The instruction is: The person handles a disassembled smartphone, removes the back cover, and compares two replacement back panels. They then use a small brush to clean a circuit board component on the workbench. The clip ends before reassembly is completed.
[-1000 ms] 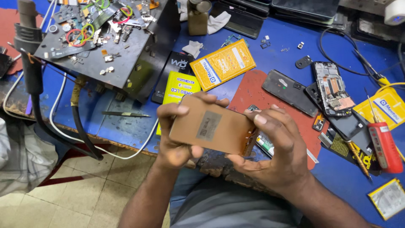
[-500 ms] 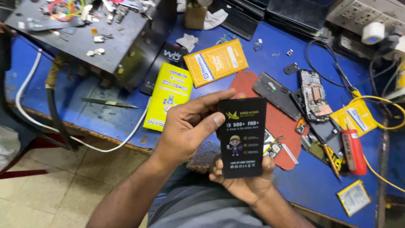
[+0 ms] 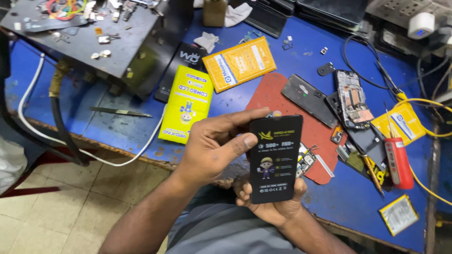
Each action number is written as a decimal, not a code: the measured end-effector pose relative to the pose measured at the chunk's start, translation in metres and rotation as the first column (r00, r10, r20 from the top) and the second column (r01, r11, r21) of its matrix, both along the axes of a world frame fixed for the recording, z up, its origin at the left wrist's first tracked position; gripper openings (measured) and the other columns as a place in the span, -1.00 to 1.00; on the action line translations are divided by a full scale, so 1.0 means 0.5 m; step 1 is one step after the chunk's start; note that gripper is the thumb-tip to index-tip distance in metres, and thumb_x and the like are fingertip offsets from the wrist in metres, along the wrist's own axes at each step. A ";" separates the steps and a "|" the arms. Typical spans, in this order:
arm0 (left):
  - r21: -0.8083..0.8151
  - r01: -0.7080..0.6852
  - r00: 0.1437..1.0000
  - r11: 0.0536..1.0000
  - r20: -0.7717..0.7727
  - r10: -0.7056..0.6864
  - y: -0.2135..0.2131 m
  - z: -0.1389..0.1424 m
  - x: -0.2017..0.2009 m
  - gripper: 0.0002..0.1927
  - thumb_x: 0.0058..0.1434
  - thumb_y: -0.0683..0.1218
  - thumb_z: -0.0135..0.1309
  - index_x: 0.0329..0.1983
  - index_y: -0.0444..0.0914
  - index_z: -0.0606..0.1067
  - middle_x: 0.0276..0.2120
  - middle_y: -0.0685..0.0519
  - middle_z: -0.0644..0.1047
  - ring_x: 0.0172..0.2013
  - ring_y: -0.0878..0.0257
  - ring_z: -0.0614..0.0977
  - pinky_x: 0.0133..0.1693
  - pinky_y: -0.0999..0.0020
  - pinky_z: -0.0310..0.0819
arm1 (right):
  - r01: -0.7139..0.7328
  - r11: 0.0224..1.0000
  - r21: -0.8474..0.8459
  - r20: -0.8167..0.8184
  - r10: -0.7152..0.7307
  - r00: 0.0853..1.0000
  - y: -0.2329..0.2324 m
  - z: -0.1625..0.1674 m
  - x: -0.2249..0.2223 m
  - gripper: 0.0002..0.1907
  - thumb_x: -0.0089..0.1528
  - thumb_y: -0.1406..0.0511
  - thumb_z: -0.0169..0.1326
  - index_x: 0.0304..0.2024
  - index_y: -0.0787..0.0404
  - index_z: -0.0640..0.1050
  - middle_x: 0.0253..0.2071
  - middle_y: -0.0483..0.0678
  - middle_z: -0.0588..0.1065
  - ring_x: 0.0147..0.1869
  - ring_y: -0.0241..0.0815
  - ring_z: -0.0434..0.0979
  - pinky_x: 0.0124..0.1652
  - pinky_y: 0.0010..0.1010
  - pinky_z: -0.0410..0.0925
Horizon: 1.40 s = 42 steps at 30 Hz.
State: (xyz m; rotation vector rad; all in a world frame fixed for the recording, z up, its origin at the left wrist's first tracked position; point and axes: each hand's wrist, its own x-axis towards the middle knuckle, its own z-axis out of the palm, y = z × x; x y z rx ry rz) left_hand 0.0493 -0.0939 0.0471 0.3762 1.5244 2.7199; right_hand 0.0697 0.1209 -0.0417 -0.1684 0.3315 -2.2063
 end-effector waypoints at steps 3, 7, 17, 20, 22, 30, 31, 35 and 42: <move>0.025 0.010 1.000 1.000 -0.002 -0.010 0.001 0.001 0.002 -0.56 0.41 -0.29 0.07 0.35 -0.46 0.41 0.18 -0.11 0.58 0.03 0.32 0.63 0.09 0.38 0.60 | 0.000 1.000 0.025 0.005 0.000 1.000 0.005 -0.009 0.005 -0.11 0.07 -0.26 0.28 0.20 0.20 0.50 -0.08 0.10 0.54 0.07 0.02 0.47 0.09 -0.15 0.44; -0.001 -0.013 1.000 1.000 0.007 0.013 0.003 0.000 0.002 -0.55 0.40 -0.28 0.11 0.35 -0.45 0.43 0.10 -0.10 0.61 -0.09 0.35 0.63 -0.09 0.42 0.63 | -0.009 0.999 0.040 0.009 0.009 1.000 0.009 -0.018 0.007 -0.09 0.03 -0.31 0.26 0.13 0.20 0.53 -0.10 0.06 0.54 0.05 -0.01 0.45 0.07 -0.17 0.43; 0.004 -0.028 1.000 1.000 0.006 0.028 0.004 -0.002 0.003 -0.56 0.40 -0.27 0.10 0.33 -0.46 0.44 0.09 -0.07 0.62 -0.11 0.37 0.64 -0.10 0.44 0.65 | 0.004 0.998 0.069 0.023 -0.006 1.000 0.008 -0.019 0.011 -0.08 0.02 -0.31 0.26 0.13 0.21 0.53 -0.13 0.07 0.56 0.02 -0.03 0.46 0.05 -0.17 0.42; 0.008 -0.029 1.000 1.000 0.001 0.029 0.004 -0.004 0.004 -0.56 0.40 -0.27 0.09 0.33 -0.46 0.43 0.12 -0.08 0.61 -0.06 0.35 0.64 -0.05 0.41 0.64 | 0.000 0.998 0.068 0.009 -0.001 1.000 0.007 -0.016 0.010 -0.09 0.04 -0.31 0.27 0.12 0.23 0.54 -0.12 0.07 0.56 0.04 -0.02 0.47 0.07 -0.17 0.42; 0.029 -0.016 1.000 0.999 -0.003 0.016 0.004 -0.004 0.004 -0.56 0.40 -0.27 0.08 0.33 -0.46 0.42 0.16 -0.08 0.59 0.01 0.33 0.64 0.03 0.39 0.63 | 0.008 0.997 0.071 -0.005 -0.008 1.000 0.006 -0.014 0.008 -0.10 0.05 -0.30 0.27 0.11 0.23 0.54 -0.11 0.08 0.56 0.05 0.00 0.48 0.08 -0.16 0.42; 0.016 -0.026 1.000 1.000 -0.001 0.026 0.007 -0.007 -0.002 -0.57 0.40 -0.30 0.06 0.33 -0.49 0.41 0.18 -0.17 0.57 0.12 0.26 0.62 0.20 0.33 0.55 | 0.000 1.000 0.017 -0.021 0.000 1.000 0.004 0.000 -0.003 -0.14 0.10 -0.20 0.30 0.21 0.23 0.47 -0.06 0.13 0.56 0.10 0.04 0.50 0.12 -0.12 0.43; 0.014 -0.030 1.000 0.999 -0.008 0.030 0.007 -0.008 -0.002 -0.57 0.41 -0.30 0.05 0.33 -0.49 0.41 0.18 -0.18 0.57 0.13 0.25 0.61 0.22 0.33 0.54 | -0.001 1.000 0.013 -0.025 0.001 1.000 0.004 0.001 -0.004 -0.14 0.11 -0.19 0.30 0.21 0.24 0.47 -0.04 0.14 0.56 0.11 0.04 0.50 0.13 -0.11 0.44; 0.016 -0.046 0.999 0.999 0.006 0.045 0.010 -0.013 -0.005 -0.57 0.40 -0.30 0.06 0.32 -0.48 0.42 0.15 -0.15 0.59 0.11 0.26 0.62 0.21 0.34 0.53 | 0.003 1.000 0.020 -0.036 -0.003 0.999 0.003 0.007 -0.007 -0.11 0.11 -0.17 0.32 0.25 0.26 0.43 -0.06 0.16 0.55 0.10 0.05 0.51 0.13 -0.10 0.43; 0.030 -0.048 0.999 0.998 0.025 0.048 0.012 -0.020 -0.002 -0.57 0.39 -0.30 0.09 0.32 -0.48 0.43 0.05 -0.10 0.62 0.04 0.29 0.63 0.14 0.36 0.55 | -0.007 1.000 0.023 -0.042 0.008 0.999 0.003 0.014 -0.010 -0.08 0.10 -0.17 0.33 0.28 0.28 0.41 -0.05 0.15 0.54 0.10 0.03 0.51 0.15 -0.12 0.43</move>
